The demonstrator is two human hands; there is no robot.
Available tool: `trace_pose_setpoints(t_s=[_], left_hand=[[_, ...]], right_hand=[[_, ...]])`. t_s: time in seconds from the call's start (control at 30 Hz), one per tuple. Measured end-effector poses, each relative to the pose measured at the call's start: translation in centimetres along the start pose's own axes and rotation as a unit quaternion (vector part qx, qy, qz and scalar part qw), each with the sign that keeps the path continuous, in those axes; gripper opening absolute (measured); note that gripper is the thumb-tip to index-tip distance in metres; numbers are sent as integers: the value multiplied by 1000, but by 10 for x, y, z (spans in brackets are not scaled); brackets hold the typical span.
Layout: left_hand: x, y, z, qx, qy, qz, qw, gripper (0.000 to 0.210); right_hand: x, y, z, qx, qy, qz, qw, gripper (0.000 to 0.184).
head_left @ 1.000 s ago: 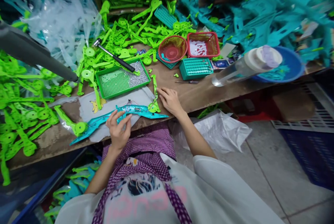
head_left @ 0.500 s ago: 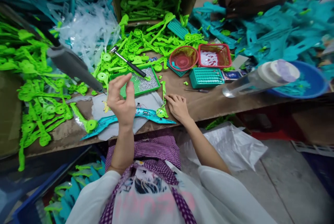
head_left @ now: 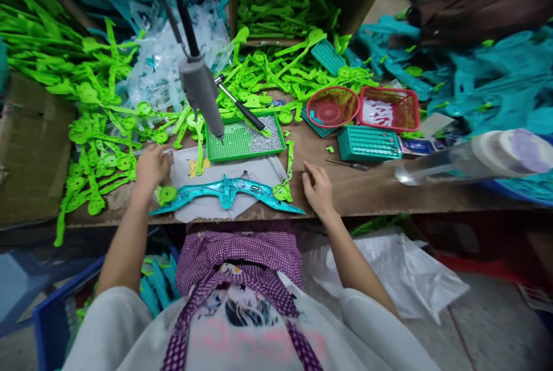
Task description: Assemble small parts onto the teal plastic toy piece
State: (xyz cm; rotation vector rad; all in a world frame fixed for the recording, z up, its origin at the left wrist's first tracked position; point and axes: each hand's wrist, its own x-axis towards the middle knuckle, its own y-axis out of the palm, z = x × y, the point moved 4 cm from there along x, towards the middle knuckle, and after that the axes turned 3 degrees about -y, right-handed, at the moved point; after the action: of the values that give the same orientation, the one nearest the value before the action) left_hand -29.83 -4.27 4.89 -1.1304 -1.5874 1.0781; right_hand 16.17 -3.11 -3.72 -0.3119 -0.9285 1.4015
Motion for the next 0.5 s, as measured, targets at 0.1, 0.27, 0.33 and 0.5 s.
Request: trace_pose_setpoints(t_s=[0.1, 0.27, 0.33, 0.5], left_hand=[[31, 12, 45, 102, 27, 98, 990, 48], [54, 35, 68, 52, 109, 60, 991, 38], [59, 35, 69, 30, 116, 54, 991, 51], [39, 0, 54, -32, 109, -44, 993, 44]], right_hand=[[-11, -12, 21, 1, -11, -34, 999, 37], [-34, -25, 70, 9, -43, -41, 998, 28], [-38, -24, 88, 41, -52, -29, 997, 27], [-36, -14, 138, 168, -57, 87, 980, 28]])
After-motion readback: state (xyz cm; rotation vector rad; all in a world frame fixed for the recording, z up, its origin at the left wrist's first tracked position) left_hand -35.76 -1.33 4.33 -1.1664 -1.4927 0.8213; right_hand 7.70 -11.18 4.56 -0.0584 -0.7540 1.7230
